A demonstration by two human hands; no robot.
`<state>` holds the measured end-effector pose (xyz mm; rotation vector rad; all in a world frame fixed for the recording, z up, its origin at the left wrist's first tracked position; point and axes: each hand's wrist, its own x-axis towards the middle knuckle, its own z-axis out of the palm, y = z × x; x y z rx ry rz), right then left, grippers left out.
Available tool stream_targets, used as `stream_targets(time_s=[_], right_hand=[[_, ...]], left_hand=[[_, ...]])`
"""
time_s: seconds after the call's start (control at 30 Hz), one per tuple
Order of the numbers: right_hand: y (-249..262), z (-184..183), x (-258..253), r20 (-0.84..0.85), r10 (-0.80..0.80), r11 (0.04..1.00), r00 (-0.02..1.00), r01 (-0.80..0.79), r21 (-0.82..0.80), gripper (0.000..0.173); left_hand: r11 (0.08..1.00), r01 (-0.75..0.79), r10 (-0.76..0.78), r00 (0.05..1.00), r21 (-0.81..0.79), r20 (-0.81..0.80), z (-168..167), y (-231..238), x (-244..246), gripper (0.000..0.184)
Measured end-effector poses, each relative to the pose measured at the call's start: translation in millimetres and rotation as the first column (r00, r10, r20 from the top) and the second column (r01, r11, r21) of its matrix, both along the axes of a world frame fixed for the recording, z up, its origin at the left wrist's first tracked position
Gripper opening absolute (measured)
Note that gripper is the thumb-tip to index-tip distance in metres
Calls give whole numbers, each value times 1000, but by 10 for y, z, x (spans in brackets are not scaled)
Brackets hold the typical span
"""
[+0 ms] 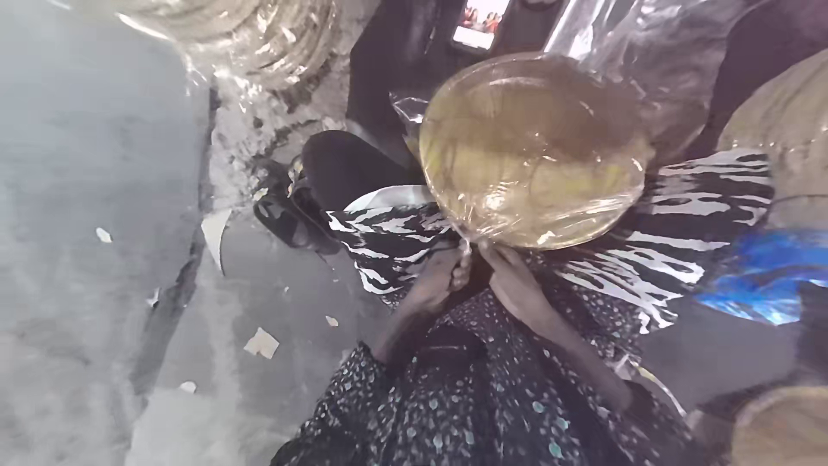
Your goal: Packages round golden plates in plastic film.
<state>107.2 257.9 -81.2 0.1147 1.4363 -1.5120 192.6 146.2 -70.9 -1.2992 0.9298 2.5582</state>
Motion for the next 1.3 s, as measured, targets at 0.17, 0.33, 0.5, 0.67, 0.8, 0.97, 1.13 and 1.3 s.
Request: stream_targets(time_s=[0.17, 0.33, 0.5, 0.67, 0.8, 0.97, 1.13, 1.3], right_hand=[[-126, 31, -8, 175, -18, 999, 984, 10, 49, 15], [-122, 40, 42, 31, -48, 991, 998, 44, 125, 13], [-164, 131, 36, 66, -92, 960, 994, 71, 270, 15], [-161, 140, 52, 100, -175, 960, 979, 147, 240, 10], [-188, 117, 47, 136, -222, 952, 966, 184, 243, 5], [-141, 46, 49, 158, -268, 956, 950, 241, 167, 6], [32, -33, 46, 127, -119, 993, 985, 120, -3, 19], [-35, -1, -9, 165, -111, 993, 980, 114, -6, 16]], left_hand=[[937, 212, -186, 976, -279, 116, -25, 72, 52, 37], [283, 358, -161, 932, -890, 324, 93, 79, 140, 27], [106, 225, -345, 922, -969, 177, -98, 125, 132, 28], [-44, -53, -358, 933, -998, -34, -455, 148, 142, 34], [-126, -88, -299, 953, -988, -46, -482, 158, 55, 21], [-20, 64, -203, 977, -998, 67, -344, 198, 11, 21], [702, 98, -59, 995, -706, 80, -152, 171, -21, 32], [922, -50, 84, 994, -384, 74, -148, 213, -38, 31]])
